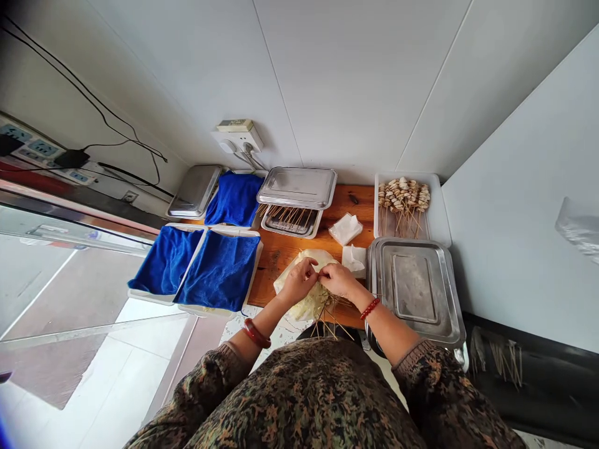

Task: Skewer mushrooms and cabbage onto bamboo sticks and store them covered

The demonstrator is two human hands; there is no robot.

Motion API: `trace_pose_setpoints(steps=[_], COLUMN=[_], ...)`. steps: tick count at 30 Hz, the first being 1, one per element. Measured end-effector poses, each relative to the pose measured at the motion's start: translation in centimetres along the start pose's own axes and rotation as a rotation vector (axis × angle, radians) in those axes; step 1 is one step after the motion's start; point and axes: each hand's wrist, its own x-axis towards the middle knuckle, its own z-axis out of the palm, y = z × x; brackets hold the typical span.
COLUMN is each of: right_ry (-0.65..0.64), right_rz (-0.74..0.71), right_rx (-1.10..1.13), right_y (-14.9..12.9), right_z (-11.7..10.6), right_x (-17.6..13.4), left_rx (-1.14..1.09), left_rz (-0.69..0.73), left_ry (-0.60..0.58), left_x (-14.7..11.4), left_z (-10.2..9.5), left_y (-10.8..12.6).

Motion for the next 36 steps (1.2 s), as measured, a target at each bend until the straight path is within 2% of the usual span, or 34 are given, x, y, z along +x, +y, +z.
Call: trace_pose_setpoints(steps=[5,10,13,17,24,30,33,36], right_ry=[0.048,0.116,0.104,0.088,0.129,0.296,0.312,0.323], right_rz=[0.014,0.07,0.089,0.086,0.055,-0.005,-0.05,-0.09], right_rx=[0.054,0.139,0.226,0.301,0.219,0.011,-0.064,-0.09], right_y=[-0.1,0.2,0.8,1.7,1.8,-0.2,-1.0,-1.3], right_z=[0.3,1.1,1.5,1.7,1.4,1.8,2.0,2.1], right_x=[-0.4,-0.1,0.1,-0.1,-0.1,-1.3,-1.8,-1.9], left_rx=[-0.077,-0.028,0.032,0.102,0.151,0.062,-0.024,-0.141], left_rz=[0.026,0.085,0.158,0.293,0.411,0.372,0.296,0.184], left_ry=[-0.085,-0.108,-0.122,-0.212,-0.345,-0.342,-0.311,-0.245], left_x=[0.4,1.0,1.4,1.6,2.5,2.9,2.9,2.7], left_z=[-0.2,-0.3,-1.0,-2.3,-2.9,-2.2,-1.6,-1.9], left_y=[-0.3,-0.6,-0.9,-1.1,-1.6,-2.8,-3.2,-4.2])
